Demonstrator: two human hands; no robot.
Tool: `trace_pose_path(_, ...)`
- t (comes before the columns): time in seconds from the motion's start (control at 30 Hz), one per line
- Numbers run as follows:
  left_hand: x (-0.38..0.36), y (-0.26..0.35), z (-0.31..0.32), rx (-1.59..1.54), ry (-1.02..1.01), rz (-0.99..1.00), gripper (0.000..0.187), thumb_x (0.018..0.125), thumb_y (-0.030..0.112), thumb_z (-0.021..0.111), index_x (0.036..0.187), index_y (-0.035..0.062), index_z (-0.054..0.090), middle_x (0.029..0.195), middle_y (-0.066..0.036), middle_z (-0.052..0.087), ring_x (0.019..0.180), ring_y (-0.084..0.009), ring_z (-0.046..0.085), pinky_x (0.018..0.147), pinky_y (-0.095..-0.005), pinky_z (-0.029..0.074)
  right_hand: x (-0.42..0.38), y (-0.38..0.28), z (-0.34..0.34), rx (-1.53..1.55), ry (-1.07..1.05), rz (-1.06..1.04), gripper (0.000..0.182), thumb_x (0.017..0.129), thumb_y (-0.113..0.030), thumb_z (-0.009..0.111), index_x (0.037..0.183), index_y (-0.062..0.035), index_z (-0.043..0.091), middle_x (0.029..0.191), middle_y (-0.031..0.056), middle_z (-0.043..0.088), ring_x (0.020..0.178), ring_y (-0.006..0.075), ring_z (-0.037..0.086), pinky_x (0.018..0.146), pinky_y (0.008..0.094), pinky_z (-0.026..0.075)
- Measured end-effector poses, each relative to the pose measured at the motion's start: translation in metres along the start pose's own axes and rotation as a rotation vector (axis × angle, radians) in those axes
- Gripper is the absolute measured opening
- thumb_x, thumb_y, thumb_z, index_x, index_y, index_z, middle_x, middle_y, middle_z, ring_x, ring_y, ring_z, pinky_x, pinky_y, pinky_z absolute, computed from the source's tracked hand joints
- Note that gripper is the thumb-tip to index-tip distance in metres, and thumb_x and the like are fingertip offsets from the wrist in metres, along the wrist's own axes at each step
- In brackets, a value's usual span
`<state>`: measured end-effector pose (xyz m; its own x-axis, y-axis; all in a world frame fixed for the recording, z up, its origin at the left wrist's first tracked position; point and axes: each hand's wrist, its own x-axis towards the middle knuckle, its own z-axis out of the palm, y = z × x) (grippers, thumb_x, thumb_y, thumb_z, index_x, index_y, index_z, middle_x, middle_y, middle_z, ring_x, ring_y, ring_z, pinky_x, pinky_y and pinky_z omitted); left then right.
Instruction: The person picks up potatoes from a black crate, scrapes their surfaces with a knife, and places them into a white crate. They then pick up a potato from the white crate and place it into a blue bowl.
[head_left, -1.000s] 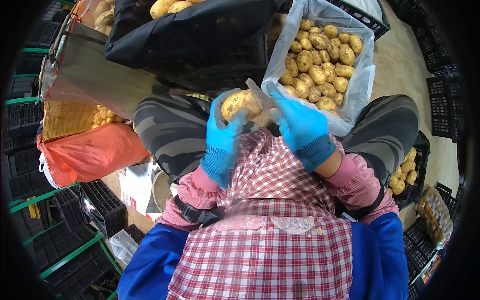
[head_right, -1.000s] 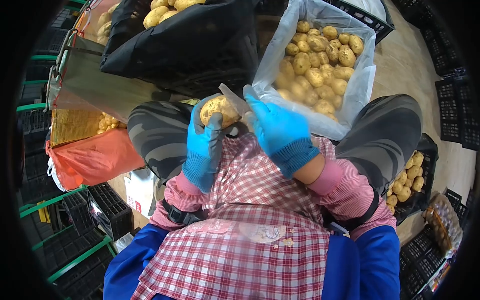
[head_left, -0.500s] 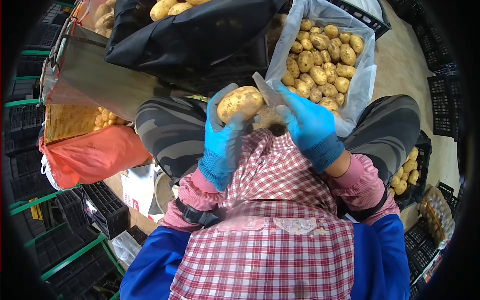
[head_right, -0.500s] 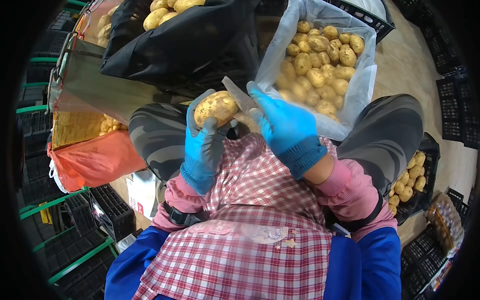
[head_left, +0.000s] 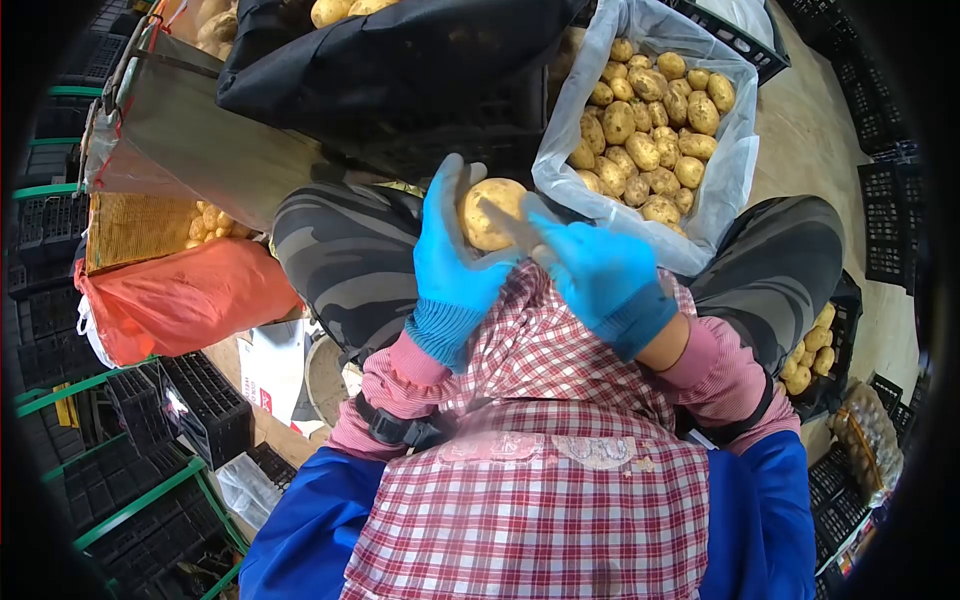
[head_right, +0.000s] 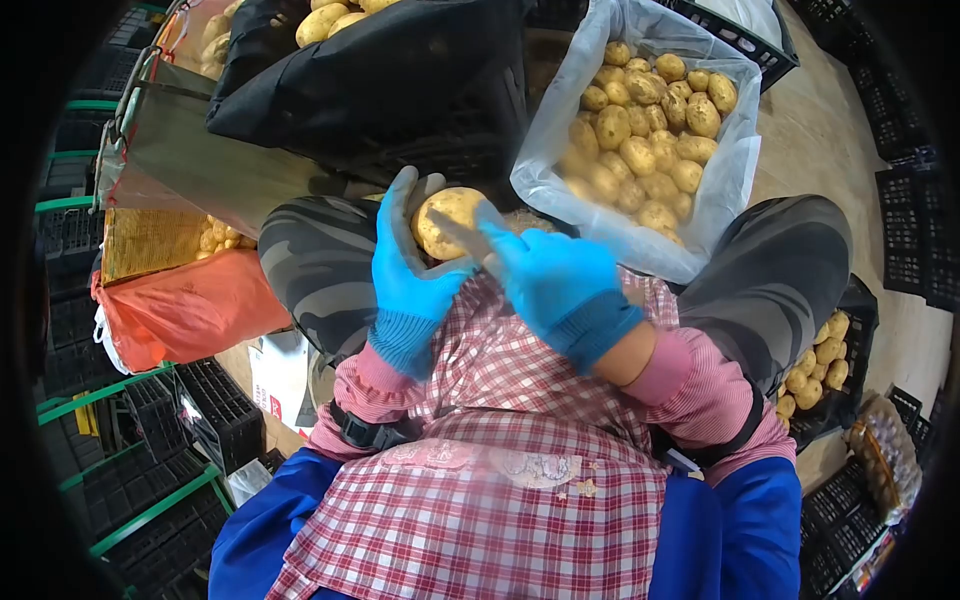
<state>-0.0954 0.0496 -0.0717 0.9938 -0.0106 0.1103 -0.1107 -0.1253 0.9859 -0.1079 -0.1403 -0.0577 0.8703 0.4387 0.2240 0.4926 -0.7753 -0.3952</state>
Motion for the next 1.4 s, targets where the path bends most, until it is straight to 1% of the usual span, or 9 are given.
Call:
trace_pose_path(0.1, -0.001, 0.006, 0.0, 0.099, -0.009, -0.012, 0.106, 0.068, -0.003, 0.086, 0.154, 0.0031, 0.024, 0.147, -0.019, 0.044, 0.134, -0.0274, 0.049, 0.11, -0.0385, 0.046, 0.004, 0.012, 0.007, 0.008, 0.147, -0.046, 0.047, 0.091, -0.027, 0.067, 0.135, -0.0133, 0.059, 0.073, 0.0043, 0.062, 0.062, 0.0219, 0.064, 0.054, 0.035, 0.051)
trace_pose_path(0.7, 0.0, 0.004, -0.001, 0.091, -0.018, 0.001, 0.101, 0.07, 0.003, 0.086, 0.153, 0.0012, 0.027, 0.141, -0.02, 0.051, 0.128, -0.0278, 0.055, 0.104, -0.0367, 0.051, 0.005, 0.017, 0.01, 0.066, 0.16, -0.019, 0.052, 0.091, -0.029, 0.065, 0.14, -0.0141, 0.054, 0.067, 0.0054, 0.062, 0.061, 0.0219, 0.065, 0.053, 0.0376, 0.052)
trace_pose_path(0.83, -0.001, 0.0, 0.0, 0.018, -0.032, -0.011, 0.103, 0.069, 0.004, 0.087, 0.153, 0.0011, 0.026, 0.144, -0.02, 0.048, 0.132, -0.0278, 0.052, 0.108, -0.038, 0.048, -0.003, 0.002, 0.004, -0.04, 0.014, -0.097, 0.056, 0.089, -0.027, 0.067, 0.142, -0.0145, 0.054, 0.073, 0.0084, 0.064, 0.059, 0.0259, 0.064, 0.054, 0.0351, 0.053)
trace_pose_path(0.9, -0.001, 0.006, 0.001, -0.083, -0.025, 0.024, 0.108, 0.067, 0.005, 0.09, 0.153, 0.0026, 0.025, 0.144, -0.02, 0.047, 0.133, -0.0282, 0.05, 0.108, -0.0396, 0.048, 0.003, 0.014, 0.006, 0.334, 0.136, 0.045, 0.054, 0.091, -0.023, 0.066, 0.142, -0.013, 0.053, 0.078, 0.0111, 0.066, 0.062, 0.0225, 0.065, 0.054, 0.0335, 0.052)
trace_pose_path(1.03, -0.006, 0.004, 0.003, -0.122, -0.054, 0.192, 0.112, 0.065, 0.011, 0.094, 0.153, 0.0032, 0.024, 0.147, -0.02, 0.043, 0.136, -0.0297, 0.047, 0.11, -0.0423, 0.046, 0.019, 0.027, -0.008, 1.402, -0.073, 0.395, 0.062, 0.088, -0.021, 0.072, 0.143, -0.0003, 0.048, 0.107, 0.0156, 0.067, 0.079, 0.0145, 0.066, 0.063, 0.03, 0.054)
trace_pose_path(1.1, -0.003, 0.003, 0.007, -0.159, -0.128, 0.242, 0.112, 0.067, 0.015, 0.094, 0.153, 0.0026, 0.024, 0.15, -0.018, 0.039, 0.137, -0.0295, 0.046, 0.111, -0.0428, 0.045, 0.023, 0.018, -0.014, 1.624, -0.151, 0.412, 0.073, 0.078, -0.017, 0.081, 0.139, 0.0056, 0.048, 0.132, 0.0177, 0.058, 0.096, 0.0197, 0.067, 0.083, 0.0307, 0.056)
trace_pose_path(1.2, 0.004, 0.013, 0.011, -0.05, -0.124, 0.225, 0.11, 0.068, 0.014, 0.093, 0.153, 0.0027, 0.025, 0.151, -0.017, 0.039, 0.138, -0.0285, 0.044, 0.111, -0.0433, 0.044, 0.023, 0.015, -0.016, 1.637, -0.003, 0.336, 0.073, 0.074, -0.009, 0.083, 0.137, 0.0051, 0.049, 0.135, 0.0177, 0.056, 0.114, 0.022, 0.063, 0.098, 0.034, 0.053)
trace_pose_path(1.33, -0.004, 0.013, 0.01, -0.363, -0.233, -0.122, 0.099, 0.076, 0.011, 0.087, 0.154, 0.0026, 0.025, 0.147, -0.015, 0.043, 0.136, -0.0273, 0.047, 0.111, -0.0392, 0.044, 0.02, 0.016, -0.011, 1.618, 0.043, 0.29, 0.072, 0.075, -0.008, 0.081, 0.139, 0.0044, 0.05, 0.128, 0.0161, 0.061, 0.108, 0.0204, 0.065, 0.094, 0.0325, 0.054)
trace_pose_path(1.4, -0.012, 0.011, 0.008, -0.287, -0.25, -0.077, 0.087, 0.079, 0.012, 0.085, 0.15, 0.0022, 0.035, 0.145, -0.015, 0.046, 0.135, -0.0272, 0.048, 0.111, -0.0403, 0.043, 0.014, 0.016, -0.021, 1.629, -0.007, 0.417, 0.062, 0.081, -0.012, 0.077, 0.136, 0.0049, 0.054, 0.115, 0.0142, 0.067, 0.088, 0.0152, 0.066, 0.077, 0.0274, 0.055)
